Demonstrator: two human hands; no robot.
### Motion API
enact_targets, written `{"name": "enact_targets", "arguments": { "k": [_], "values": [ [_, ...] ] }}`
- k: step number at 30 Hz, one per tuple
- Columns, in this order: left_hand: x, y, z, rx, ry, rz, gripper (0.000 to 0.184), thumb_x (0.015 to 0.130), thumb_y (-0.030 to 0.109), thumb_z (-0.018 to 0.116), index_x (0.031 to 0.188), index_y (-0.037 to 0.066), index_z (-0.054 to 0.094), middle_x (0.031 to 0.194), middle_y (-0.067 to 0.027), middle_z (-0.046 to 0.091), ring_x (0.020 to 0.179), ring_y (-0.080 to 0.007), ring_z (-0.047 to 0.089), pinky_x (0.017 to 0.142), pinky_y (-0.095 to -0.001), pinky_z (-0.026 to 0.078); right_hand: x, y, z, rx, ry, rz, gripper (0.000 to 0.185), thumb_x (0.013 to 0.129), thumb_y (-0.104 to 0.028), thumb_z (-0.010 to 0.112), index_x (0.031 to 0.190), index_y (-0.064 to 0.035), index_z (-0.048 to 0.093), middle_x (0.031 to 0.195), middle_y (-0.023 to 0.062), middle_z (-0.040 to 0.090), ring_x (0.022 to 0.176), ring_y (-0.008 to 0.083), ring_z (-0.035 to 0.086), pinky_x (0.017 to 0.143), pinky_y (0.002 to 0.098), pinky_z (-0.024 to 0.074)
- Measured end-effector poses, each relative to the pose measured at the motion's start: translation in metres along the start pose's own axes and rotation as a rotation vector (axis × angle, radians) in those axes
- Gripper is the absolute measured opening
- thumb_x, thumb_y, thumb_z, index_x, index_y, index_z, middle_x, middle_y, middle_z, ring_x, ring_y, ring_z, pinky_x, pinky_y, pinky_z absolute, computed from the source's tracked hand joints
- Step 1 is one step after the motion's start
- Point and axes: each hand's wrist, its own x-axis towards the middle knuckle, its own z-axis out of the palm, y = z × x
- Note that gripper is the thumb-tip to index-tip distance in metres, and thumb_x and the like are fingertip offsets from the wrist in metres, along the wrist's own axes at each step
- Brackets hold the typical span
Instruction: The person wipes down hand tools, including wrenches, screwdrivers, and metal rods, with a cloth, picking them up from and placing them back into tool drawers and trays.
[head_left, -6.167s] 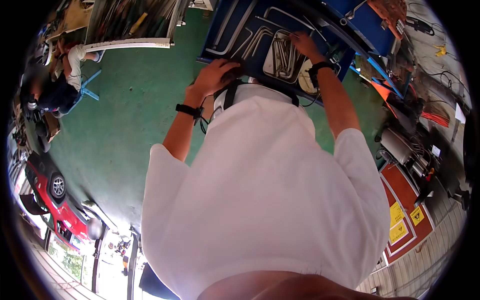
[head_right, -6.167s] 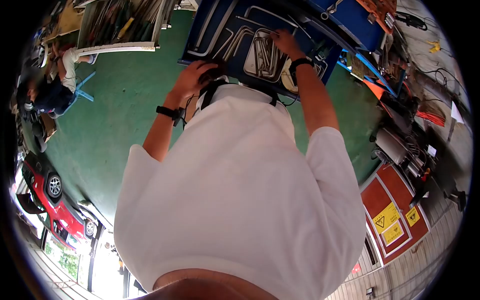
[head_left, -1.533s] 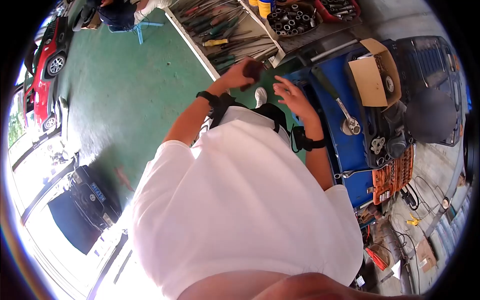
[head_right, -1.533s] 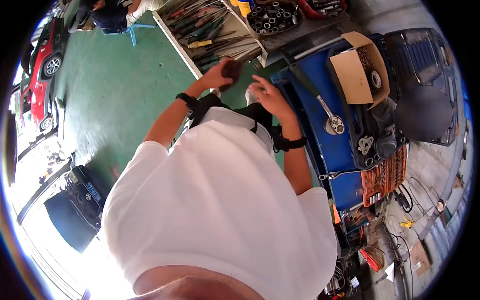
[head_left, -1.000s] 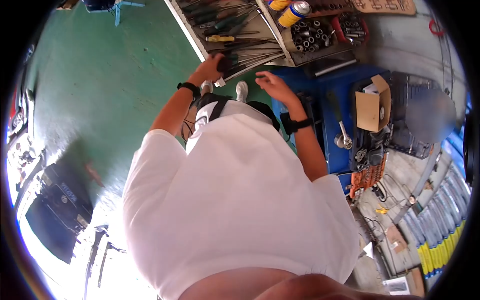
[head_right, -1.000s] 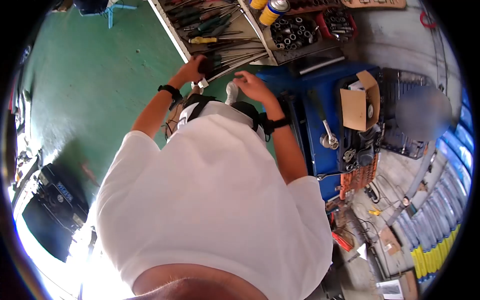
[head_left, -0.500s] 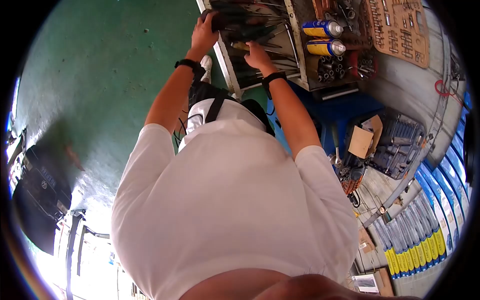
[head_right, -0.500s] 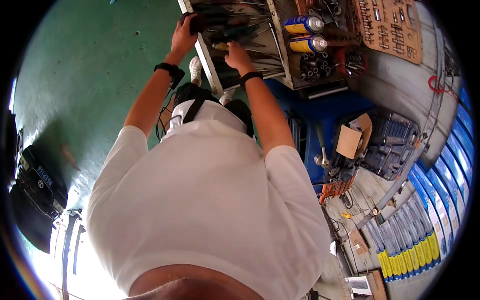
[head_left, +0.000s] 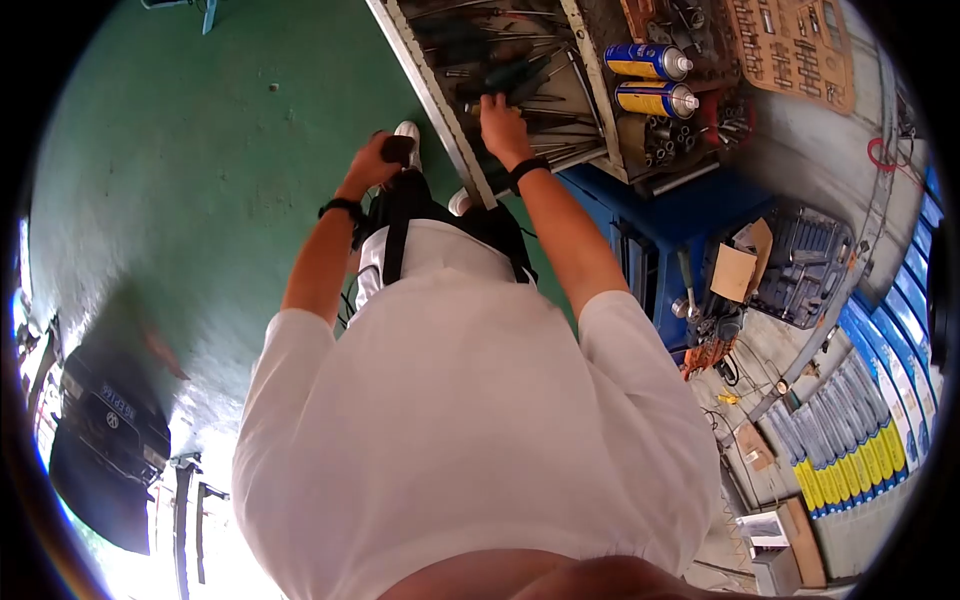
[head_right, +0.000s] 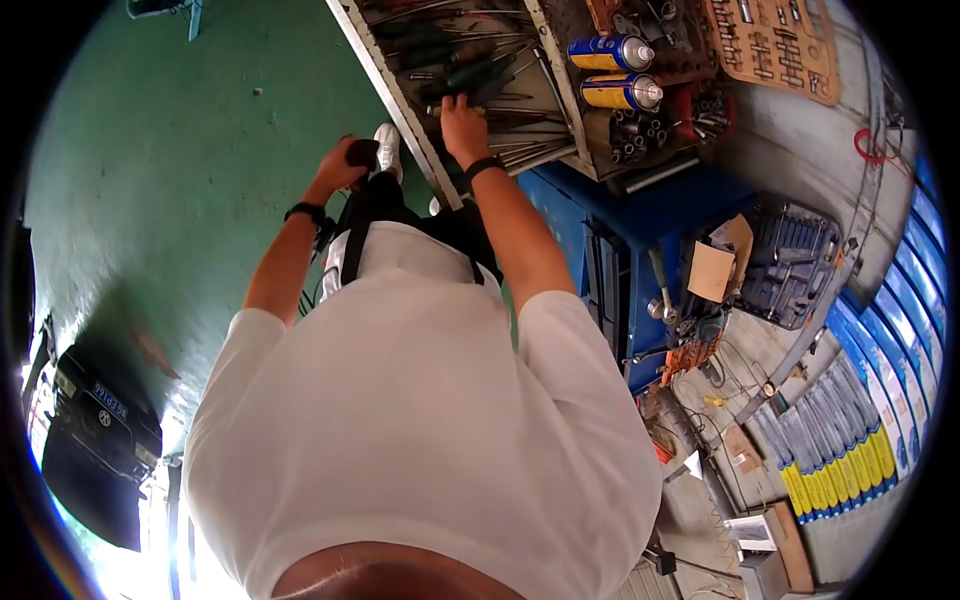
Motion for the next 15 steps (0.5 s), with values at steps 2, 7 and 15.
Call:
{"name": "enact_targets", "arguments": {
  "k": [2,7,15],
  "values": [
    [-0.012,-0.026,-0.001,-0.211,0.047,-0.2,0.073,0.068,0.027,0.077,0.135,0.016,0.051,0.123,-0.0195,0.062,0.113,-0.0386,0.061,0.095,-0.0468,0.051,-0.013,0.001,0.005,-0.041,0.031,-0.035,0.04,0.088,-0.009,0.063,0.125,-0.0013,0.049,0.121,0.0232,0.052,0.079,0.0369,0.068,0.062,0.0419,0.0593],
    [-0.002,-0.066,-0.029,-0.38,0.306,-0.19,0.072,0.07,0.029,0.077,0.134,0.01,0.05,0.121,-0.0174,0.063,0.109,-0.0314,0.064,0.092,-0.0404,0.052,-0.04,-0.004,-0.012,-0.008,0.125,-0.107,0.035,0.091,-0.01,0.059,0.124,-0.0018,0.05,0.117,0.021,0.055,0.081,0.0334,0.069,0.063,0.0417,0.0584],
    [-0.045,0.052,-0.036,-1.053,0.017,-0.235,0.053,0.086,0.032,0.065,0.134,0.015,0.051,0.125,-0.0085,0.062,0.111,-0.0246,0.061,0.092,-0.0406,0.05,-0.098,-0.008,-0.033,0.145,0.32,-0.261,0.037,0.092,-0.016,0.06,0.125,-0.0021,0.049,0.114,0.0181,0.054,0.079,0.0332,0.067,0.067,0.0414,0.0571]
  ]
}}
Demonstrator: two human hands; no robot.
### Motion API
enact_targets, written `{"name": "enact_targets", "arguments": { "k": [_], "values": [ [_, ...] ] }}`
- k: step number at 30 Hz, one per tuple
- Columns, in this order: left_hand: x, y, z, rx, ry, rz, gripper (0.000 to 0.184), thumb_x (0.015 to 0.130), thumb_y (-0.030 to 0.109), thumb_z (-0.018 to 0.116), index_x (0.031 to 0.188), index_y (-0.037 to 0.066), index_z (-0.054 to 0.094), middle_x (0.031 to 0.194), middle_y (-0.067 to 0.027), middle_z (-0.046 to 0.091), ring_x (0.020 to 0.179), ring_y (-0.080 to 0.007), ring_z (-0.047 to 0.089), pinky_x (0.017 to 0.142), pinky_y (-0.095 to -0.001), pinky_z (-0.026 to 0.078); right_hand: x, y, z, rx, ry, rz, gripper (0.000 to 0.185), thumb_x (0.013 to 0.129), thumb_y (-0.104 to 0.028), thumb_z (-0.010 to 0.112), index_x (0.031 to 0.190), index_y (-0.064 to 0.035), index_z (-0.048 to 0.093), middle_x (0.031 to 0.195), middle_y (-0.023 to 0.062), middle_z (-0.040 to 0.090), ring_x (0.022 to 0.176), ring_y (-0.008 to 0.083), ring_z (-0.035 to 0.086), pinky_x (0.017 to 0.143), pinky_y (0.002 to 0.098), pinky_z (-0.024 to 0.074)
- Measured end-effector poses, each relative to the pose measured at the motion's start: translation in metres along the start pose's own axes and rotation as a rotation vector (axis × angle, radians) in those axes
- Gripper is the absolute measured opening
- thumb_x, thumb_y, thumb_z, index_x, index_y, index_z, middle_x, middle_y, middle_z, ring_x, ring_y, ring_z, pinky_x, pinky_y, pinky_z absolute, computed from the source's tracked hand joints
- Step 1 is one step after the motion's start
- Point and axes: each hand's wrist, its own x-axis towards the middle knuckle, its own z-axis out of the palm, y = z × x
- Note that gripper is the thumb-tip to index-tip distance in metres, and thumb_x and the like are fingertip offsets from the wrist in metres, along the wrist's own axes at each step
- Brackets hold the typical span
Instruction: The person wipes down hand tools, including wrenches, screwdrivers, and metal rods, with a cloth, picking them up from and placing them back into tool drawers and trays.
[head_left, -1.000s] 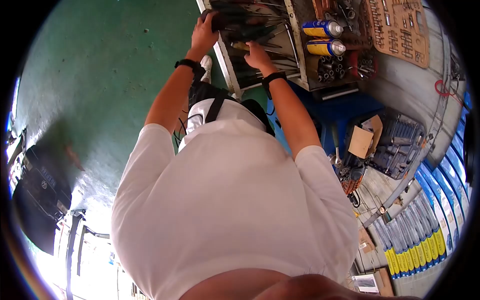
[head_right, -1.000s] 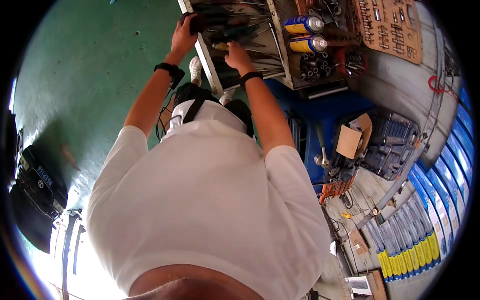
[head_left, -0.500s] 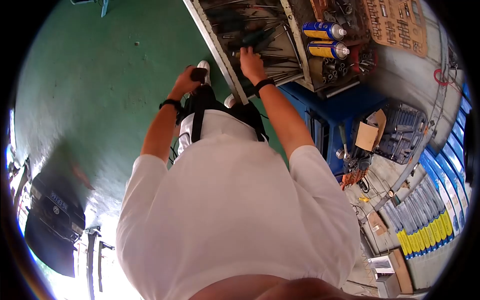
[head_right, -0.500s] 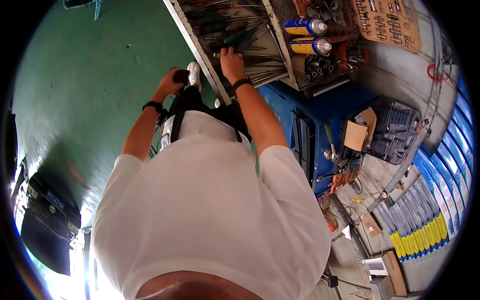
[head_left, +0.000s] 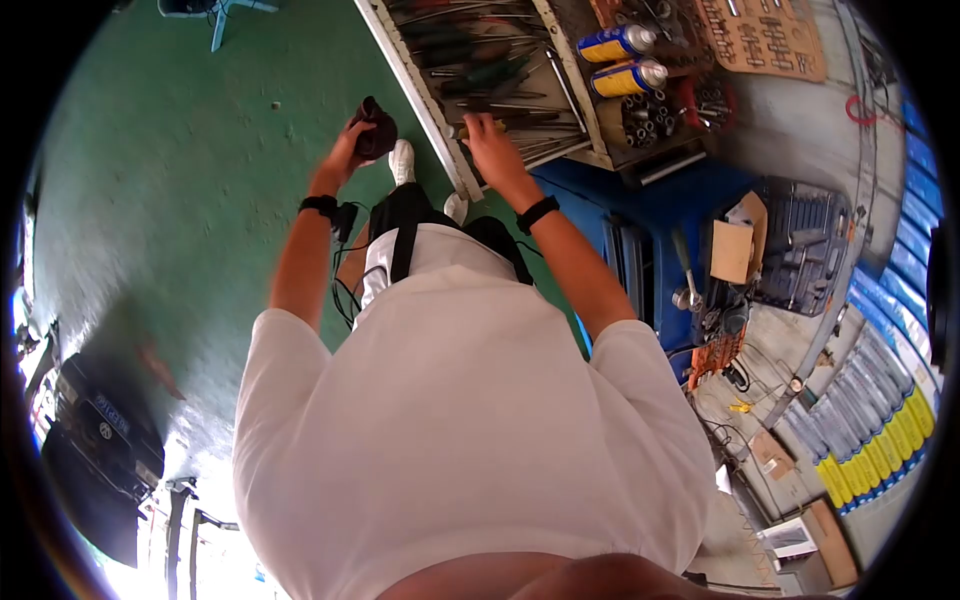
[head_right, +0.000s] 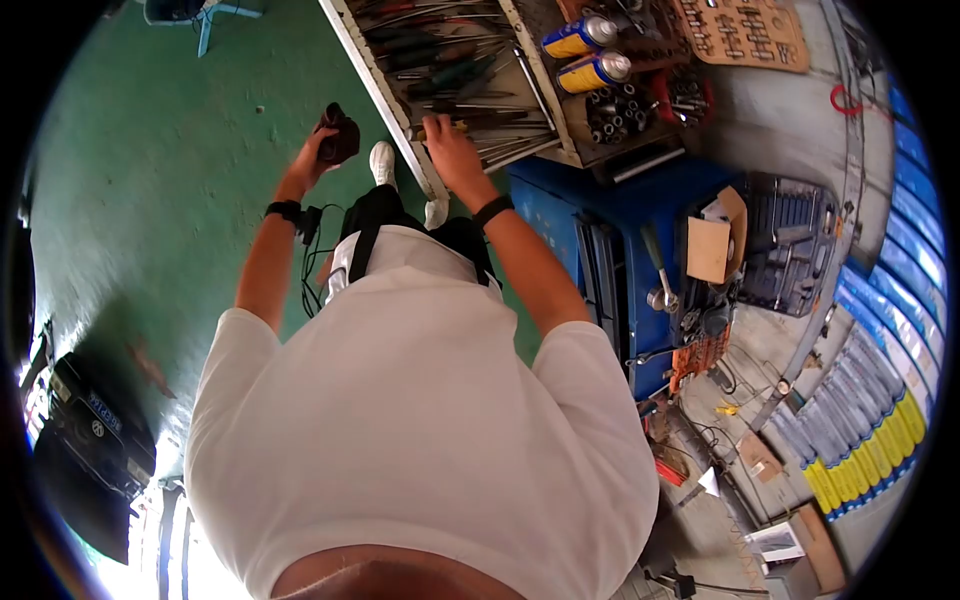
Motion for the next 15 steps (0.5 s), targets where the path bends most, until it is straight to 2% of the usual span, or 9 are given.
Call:
{"name": "enact_targets", "arguments": {
  "k": [2,5,6,7,9,10,12,15],
  "values": [
    [-0.007,-0.011,0.026,-0.069,-0.07,-0.052,0.052,0.088,0.036,0.062,0.134,0.016,0.051,0.126,-0.0073,0.061,0.112,-0.0243,0.06,0.092,-0.0416,0.049,-0.013,-0.007,-0.01,0.045,0.044,-0.026,0.036,0.091,-0.01,0.058,0.125,-0.0019,0.048,0.115,0.0192,0.053,0.081,0.0344,0.067,0.068,0.0413,0.0573],
    [-0.028,-0.029,0.074,-0.131,-0.291,-0.109,0.059,0.086,0.051,0.059,0.133,0.016,0.052,0.125,-0.0075,0.063,0.115,-0.0278,0.06,0.094,-0.049,0.049,-0.032,-0.02,-0.025,0.087,0.14,-0.105,0.037,0.09,-0.008,0.056,0.125,-0.0014,0.048,0.117,0.0204,0.051,0.084,0.0356,0.067,0.069,0.0413,0.0577],
    [-0.029,-0.039,0.086,-0.14,-0.288,-0.135,0.06,0.086,0.052,0.058,0.133,0.015,0.052,0.126,-0.0077,0.062,0.116,-0.0286,0.06,0.094,-0.051,0.048,-0.04,-0.026,-0.031,0.132,0.077,-0.065,0.039,0.091,-0.007,0.055,0.128,-0.0009,0.046,0.121,0.0215,0.049,0.092,0.0375,0.065,0.074,0.0423,0.0574],
    [-0.031,-0.048,0.095,-0.144,-0.281,-0.163,0.062,0.086,0.054,0.057,0.133,0.015,0.052,0.127,-0.0079,0.062,0.117,-0.0294,0.06,0.095,-0.0531,0.048,-0.048,-0.028,-0.033,0.143,0.114,-0.051,0.039,0.091,-0.007,0.055,0.128,-0.0009,0.046,0.121,0.0215,0.049,0.092,0.0375,0.065,0.074,0.0423,0.0574],
    [-0.046,-0.055,0.112,-0.257,-0.361,-0.113,0.058,0.089,0.054,0.053,0.132,0.016,0.055,0.129,-0.0081,0.061,0.117,-0.0321,0.059,0.094,-0.0551,0.048,-0.065,-0.028,-0.035,0.165,0.202,-0.121,0.041,0.093,-0.008,0.054,0.132,-0.0009,0.044,0.123,0.0228,0.049,0.098,0.0387,0.064,0.079,0.0433,0.0561],
    [-0.05,-0.059,0.115,-0.329,-0.433,-0.098,0.057,0.09,0.055,0.051,0.132,0.017,0.055,0.13,-0.0084,0.061,0.118,-0.0321,0.058,0.096,-0.056,0.047,-0.075,-0.033,-0.047,0.24,0.136,-0.079,0.042,0.096,-0.01,0.054,0.135,-0.0016,0.043,0.126,0.0221,0.048,0.102,0.0399,0.062,0.084,0.0435,0.0543],
    [-0.064,-0.066,0.121,-0.371,-0.508,-0.082,0.057,0.09,0.055,0.049,0.133,0.018,0.055,0.131,-0.0088,0.06,0.12,-0.0321,0.057,0.097,-0.0569,0.046,-0.092,-0.035,-0.059,0.316,0.179,-0.111,0.043,0.095,-0.012,0.057,0.135,-0.0027,0.043,0.127,0.0205,0.048,0.102,0.0401,0.062,0.084,0.044,0.0539],
    [-0.081,-0.074,0.134,-0.628,-0.722,-0.056,0.058,0.092,0.054,0.045,0.135,0.016,0.054,0.134,-0.0097,0.059,0.124,-0.0328,0.054,0.103,-0.0561,0.042,-0.12,-0.042,-0.071,0.454,0.18,-0.15,0.046,0.093,-0.011,0.062,0.134,-0.0036,0.044,0.129,0.018,0.047,0.102,0.0396,0.061,0.084,0.0437,0.0531]
  ]
}}
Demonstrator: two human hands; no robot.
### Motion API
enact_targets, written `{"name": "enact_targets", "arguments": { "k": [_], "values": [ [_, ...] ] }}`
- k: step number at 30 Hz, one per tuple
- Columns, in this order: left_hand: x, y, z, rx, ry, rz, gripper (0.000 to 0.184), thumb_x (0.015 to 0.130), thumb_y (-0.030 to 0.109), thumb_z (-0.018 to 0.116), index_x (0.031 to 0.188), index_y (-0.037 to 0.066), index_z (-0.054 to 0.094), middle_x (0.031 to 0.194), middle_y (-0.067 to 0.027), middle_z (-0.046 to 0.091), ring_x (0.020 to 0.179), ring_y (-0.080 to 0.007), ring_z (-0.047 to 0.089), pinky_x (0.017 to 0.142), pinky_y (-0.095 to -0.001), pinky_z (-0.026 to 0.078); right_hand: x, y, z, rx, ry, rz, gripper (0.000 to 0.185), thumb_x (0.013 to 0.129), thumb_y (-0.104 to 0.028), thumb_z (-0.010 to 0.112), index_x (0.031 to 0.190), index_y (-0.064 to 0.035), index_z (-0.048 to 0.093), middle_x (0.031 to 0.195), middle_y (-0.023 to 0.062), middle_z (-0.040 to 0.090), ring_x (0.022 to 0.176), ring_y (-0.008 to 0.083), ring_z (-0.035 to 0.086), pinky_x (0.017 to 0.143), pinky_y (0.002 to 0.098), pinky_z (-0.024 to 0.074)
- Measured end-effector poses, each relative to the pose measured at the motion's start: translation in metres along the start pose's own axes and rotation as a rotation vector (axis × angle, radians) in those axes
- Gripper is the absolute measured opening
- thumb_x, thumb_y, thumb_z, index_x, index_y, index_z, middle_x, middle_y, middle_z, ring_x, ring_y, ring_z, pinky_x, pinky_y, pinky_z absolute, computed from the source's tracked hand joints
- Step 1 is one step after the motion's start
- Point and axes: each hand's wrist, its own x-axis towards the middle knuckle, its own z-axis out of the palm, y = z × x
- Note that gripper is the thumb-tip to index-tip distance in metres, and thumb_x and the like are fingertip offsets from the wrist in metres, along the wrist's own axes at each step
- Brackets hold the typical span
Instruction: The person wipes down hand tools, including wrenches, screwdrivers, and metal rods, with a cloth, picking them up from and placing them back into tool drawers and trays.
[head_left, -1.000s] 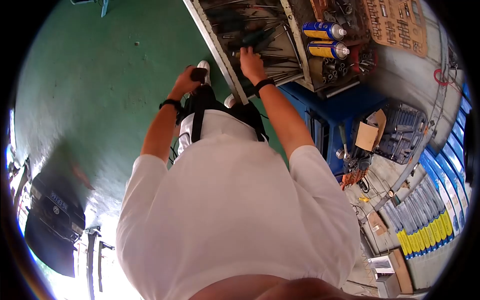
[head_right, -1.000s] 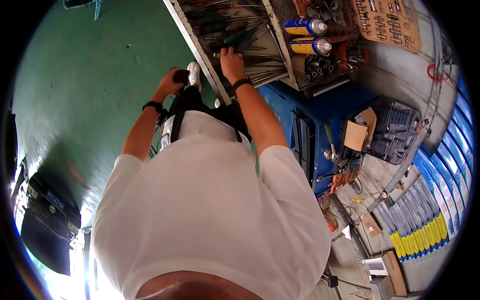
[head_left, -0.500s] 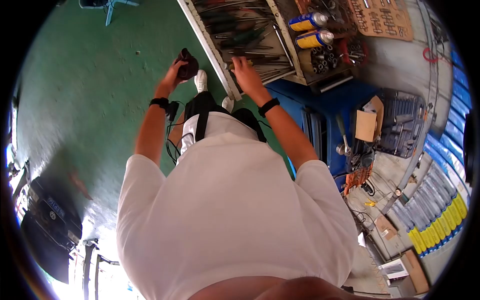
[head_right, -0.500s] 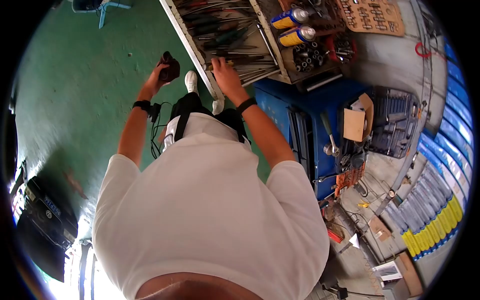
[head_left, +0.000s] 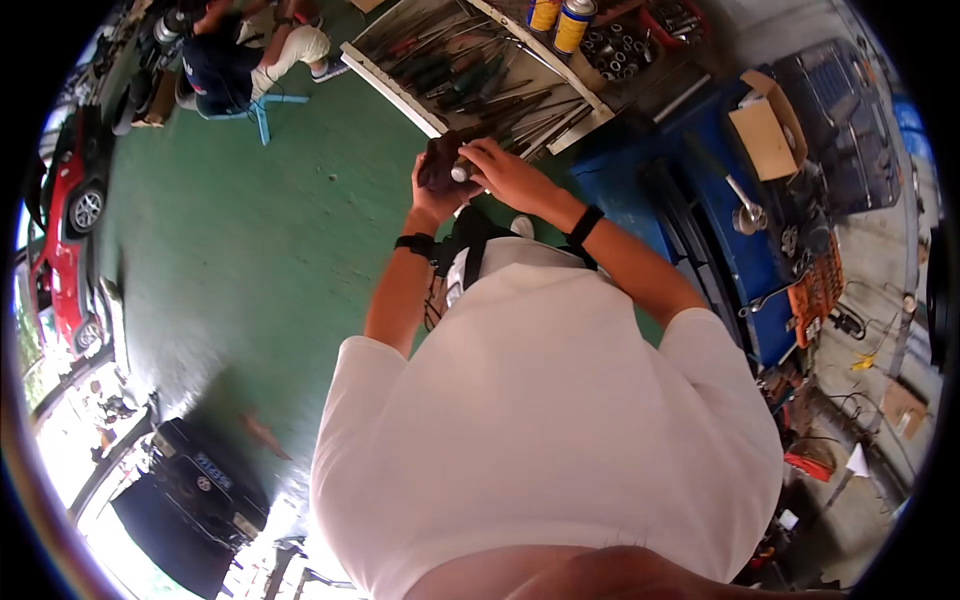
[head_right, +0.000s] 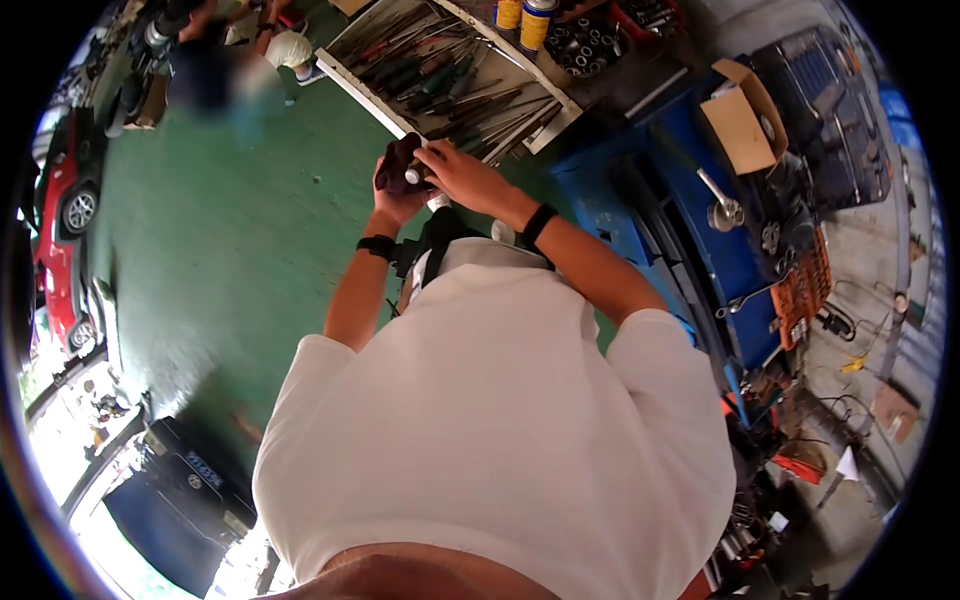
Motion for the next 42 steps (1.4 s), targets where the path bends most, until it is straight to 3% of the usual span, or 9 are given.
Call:
{"name": "enact_targets", "arguments": {
  "k": [6,7,14,19,24,27,31,34,42],
  "values": [
    [-0.004,-0.032,0.045,0.111,0.107,0.101,0.053,0.085,0.049,0.055,0.123,0.012,0.061,0.121,-0.0111,0.064,0.113,-0.0302,0.06,0.102,-0.0487,0.046,-0.042,-0.023,-0.029,0.369,0.032,-0.085,0.05,0.09,-0.015,0.062,0.135,-0.0021,0.045,0.13,0.0176,0.048,0.109,0.0328,0.058,0.09,0.0412,0.0502],
    [-0.011,-0.038,0.052,0.125,0.091,0.106,0.051,0.084,0.044,0.058,0.122,0.01,0.061,0.119,-0.0112,0.065,0.109,-0.0304,0.062,0.101,-0.0472,0.048,-0.049,-0.029,-0.045,0.61,-0.092,0.118,0.044,0.089,-0.018,0.064,0.128,-0.0018,0.052,0.131,0.0157,0.049,0.114,0.0294,0.055,0.095,0.0394,0.0478],
    [-0.023,-0.073,0.115,0.611,-0.026,0.174,0.035,0.086,0.018,0.061,0.117,0.004,0.053,0.121,-0.0164,0.062,0.105,-0.0253,0.064,0.094,-0.0368,0.053,-0.107,-0.046,-0.087,0.462,-0.164,0.058,0.021,0.086,-0.011,0.069,0.103,-0.0018,0.061,0.131,0.0142,0.049,0.122,0.0315,0.049,0.101,0.04,0.0425],
    [-0.024,-0.103,0.148,0.615,-0.154,0.34,0.036,0.081,-0.006,0.062,0.112,0.006,0.046,0.126,-0.0166,0.06,0.11,-0.0247,0.062,0.095,-0.035,0.052,-0.133,-0.044,-0.07,0.319,0.322,0.039,0.026,0.078,-0.006,0.072,0.099,-0.003,0.057,0.137,0.0155,0.043,0.12,0.0329,0.05,0.098,0.0396,0.0441],
    [-0.033,-0.111,0.17,0.894,-0.248,0.476,0.038,0.081,-0.002,0.067,0.113,0.005,0.048,0.128,-0.0159,0.061,0.116,-0.0241,0.061,0.095,-0.0358,0.052,-0.136,-0.032,-0.079,0.624,0.241,0.481,0.027,0.078,-0.01,0.07,0.1,0.0007,0.058,0.11,0.0183,0.062,0.096,0.0346,0.062,0.081,0.0366,0.0503],
    [-0.056,-0.117,0.2,1.908,0.089,0.633,0.045,0.069,0.013,0.079,0.11,0.008,0.061,0.112,-0.014,0.066,0.097,-0.0321,0.068,0.083,-0.0368,0.056,-0.133,-0.033,-0.089,0.343,0.228,0.453,0.026,0.08,-0.02,0.07,0.091,0.0017,0.063,0.079,0.0186,0.068,0.074,0.0381,0.065,0.067,0.0406,0.0518],
    [-0.077,-0.13,0.215,2.189,0.104,0.914,0.051,0.065,0.015,0.081,0.113,0.016,0.065,0.106,-0.0092,0.063,0.091,-0.0342,0.064,0.081,-0.0416,0.056,-0.135,-0.033,-0.099,-0.001,0.136,0.488,0.025,0.077,-0.026,0.073,0.084,-0.0028,0.067,0.074,0.0175,0.067,0.07,0.0389,0.065,0.063,0.0446,0.0524],
    [-0.066,-0.128,0.233,2.402,-0.235,0.931,0.054,0.066,0.017,0.082,0.117,0.019,0.064,0.116,-0.0065,0.06,0.101,-0.031,0.06,0.086,-0.0415,0.053,-0.14,-0.033,-0.093,-0.21,0.089,0.35,0.025,0.074,-0.028,0.075,0.084,-0.0066,0.068,0.074,0.0152,0.067,0.069,0.0377,0.066,0.062,0.046,0.0535],
    [-0.062,-0.101,0.236,2.641,-0.194,0.935,0.055,0.068,0.024,0.083,0.12,0.022,0.063,0.121,-0.0031,0.058,0.107,-0.0285,0.059,0.093,-0.0439,0.047,-0.131,-0.058,-0.127,-0.39,0.092,0.188,0.024,0.075,-0.026,0.076,0.084,-0.0069,0.066,0.069,0.0136,0.067,0.061,0.0342,0.066,0.055,0.0437,0.0535]
  ]
}}
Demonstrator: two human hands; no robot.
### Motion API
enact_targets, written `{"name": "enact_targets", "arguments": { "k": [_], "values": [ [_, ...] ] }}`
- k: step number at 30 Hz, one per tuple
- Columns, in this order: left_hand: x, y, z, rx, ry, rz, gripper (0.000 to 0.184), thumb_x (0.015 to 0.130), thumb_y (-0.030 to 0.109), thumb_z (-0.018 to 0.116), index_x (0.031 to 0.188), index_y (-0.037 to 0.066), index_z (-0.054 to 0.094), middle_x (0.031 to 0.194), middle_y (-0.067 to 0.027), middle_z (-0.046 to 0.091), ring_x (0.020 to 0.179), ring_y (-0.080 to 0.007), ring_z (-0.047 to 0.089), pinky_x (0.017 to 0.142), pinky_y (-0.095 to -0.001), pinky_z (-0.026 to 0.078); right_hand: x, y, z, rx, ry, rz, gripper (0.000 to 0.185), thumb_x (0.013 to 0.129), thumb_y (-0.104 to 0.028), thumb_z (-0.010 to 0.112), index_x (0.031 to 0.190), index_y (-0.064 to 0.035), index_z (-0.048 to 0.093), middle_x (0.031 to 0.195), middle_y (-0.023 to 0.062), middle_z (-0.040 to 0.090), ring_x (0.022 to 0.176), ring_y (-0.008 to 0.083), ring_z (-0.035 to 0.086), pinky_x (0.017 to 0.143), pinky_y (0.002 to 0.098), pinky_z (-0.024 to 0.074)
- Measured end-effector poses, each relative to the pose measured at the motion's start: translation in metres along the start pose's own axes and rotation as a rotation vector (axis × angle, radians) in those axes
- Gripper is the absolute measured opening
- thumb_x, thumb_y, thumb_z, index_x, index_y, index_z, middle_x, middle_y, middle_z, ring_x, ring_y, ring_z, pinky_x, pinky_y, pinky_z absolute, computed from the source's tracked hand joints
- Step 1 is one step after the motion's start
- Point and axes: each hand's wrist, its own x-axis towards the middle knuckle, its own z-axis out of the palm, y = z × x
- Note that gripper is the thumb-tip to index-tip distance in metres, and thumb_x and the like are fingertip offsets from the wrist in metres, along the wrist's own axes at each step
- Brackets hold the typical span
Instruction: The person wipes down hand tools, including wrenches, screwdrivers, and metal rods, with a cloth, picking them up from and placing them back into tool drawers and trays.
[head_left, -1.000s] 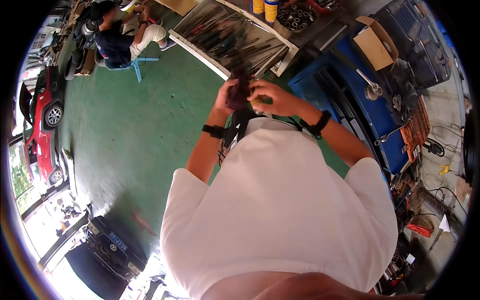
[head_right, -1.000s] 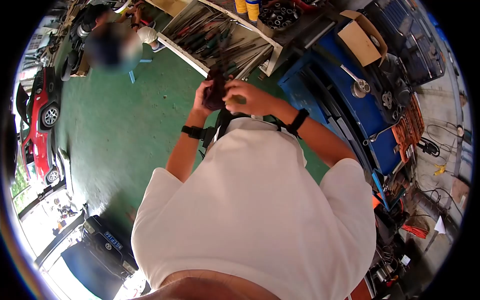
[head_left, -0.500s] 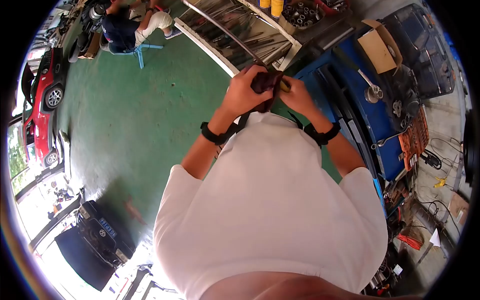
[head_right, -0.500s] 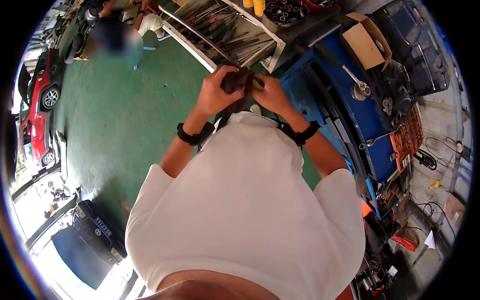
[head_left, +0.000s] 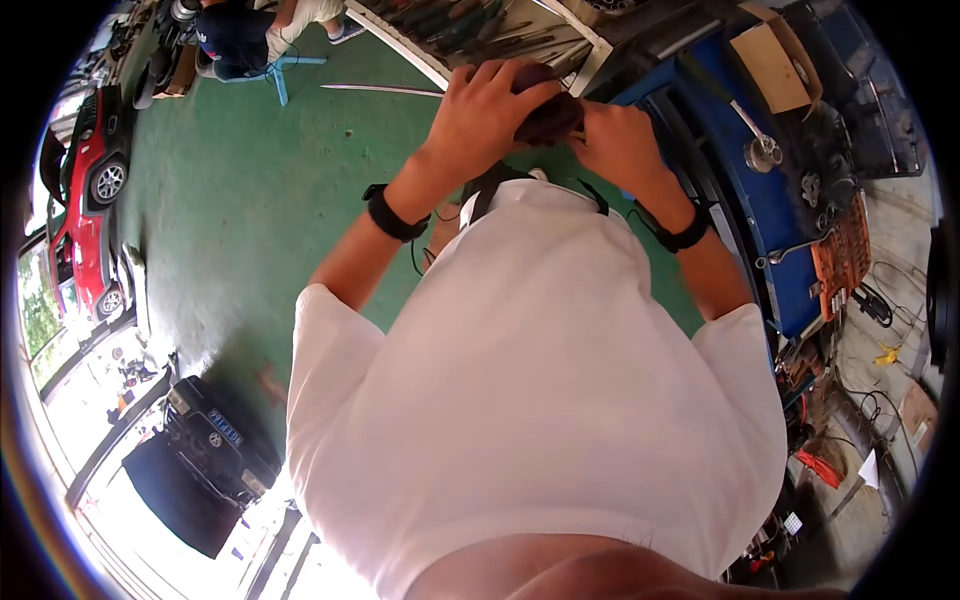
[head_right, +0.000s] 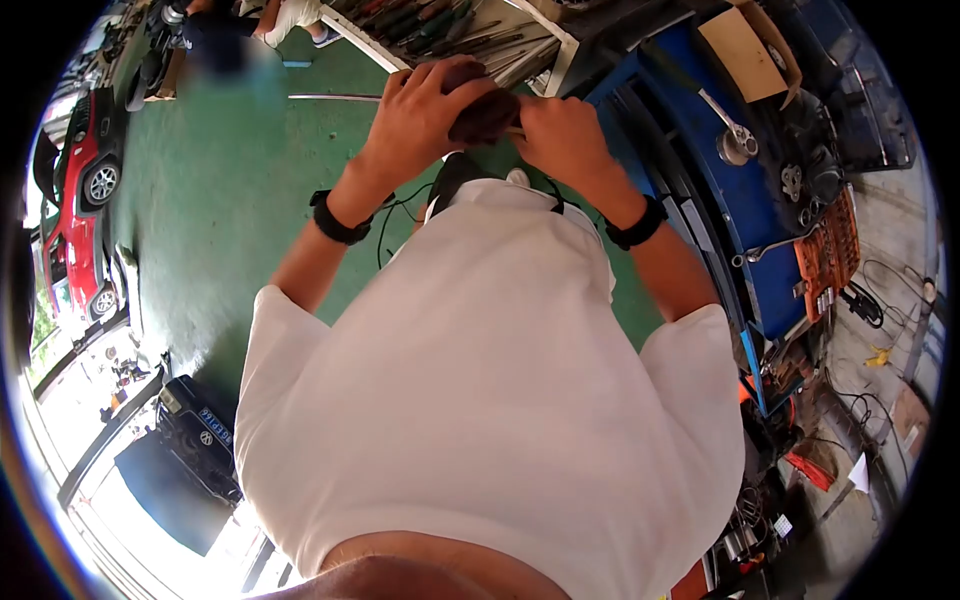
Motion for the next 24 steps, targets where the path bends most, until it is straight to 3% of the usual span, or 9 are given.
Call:
{"name": "enact_targets", "arguments": {
  "k": [4,9,16,24],
  "values": [
    [-0.003,-0.011,0.012,0.002,0.1,0.002,0.047,0.07,0.022,0.081,0.114,0.02,0.064,0.115,-0.0053,0.061,0.096,-0.0301,0.064,0.086,-0.0436,0.051,0.001,-0.006,-0.004,-0.019,-0.003,-0.002,0.022,0.076,-0.021,0.075,0.088,-0.006,0.064,0.075,0.012,0.068,0.062,0.0341,0.065,0.055,0.0423,0.0521],
    [0.0,-0.02,0.009,0.064,0.029,-0.085,0.035,0.072,0.012,0.075,0.106,0.018,0.067,0.1,-0.0075,0.064,0.075,-0.0321,0.067,0.065,-0.0403,0.056,0.011,-0.008,-0.007,-0.119,0.079,-0.095,0.022,0.074,-0.019,0.075,0.084,-0.0062,0.06,0.069,0.0103,0.065,0.059,0.0307,0.065,0.05,0.0385,0.0508],
    [0.012,-0.03,-0.012,0.11,0.102,-0.114,0.038,0.071,0.01,0.074,0.107,0.02,0.066,0.095,-0.0062,0.065,0.071,-0.0318,0.067,0.061,-0.0405,0.056,0.04,-0.008,-0.028,-0.297,0.254,-0.279,0.018,0.07,-0.009,0.07,0.083,-0.0091,0.058,0.068,0.0045,0.062,0.054,0.0237,0.065,0.045,0.0335,0.0493],
    [0.018,-0.022,-0.022,0.14,0.137,-0.186,0.037,0.073,0.014,0.074,0.107,0.022,0.063,0.082,-0.0089,0.065,0.07,-0.0329,0.067,0.061,-0.0424,0.055,0.055,-0.003,-0.046,-0.329,0.308,-0.36,0.016,0.072,-0.008,0.067,0.085,-0.0099,0.058,0.07,0.0026,0.062,0.057,0.0222,0.066,0.047,0.0335,0.0505]
  ]
}}
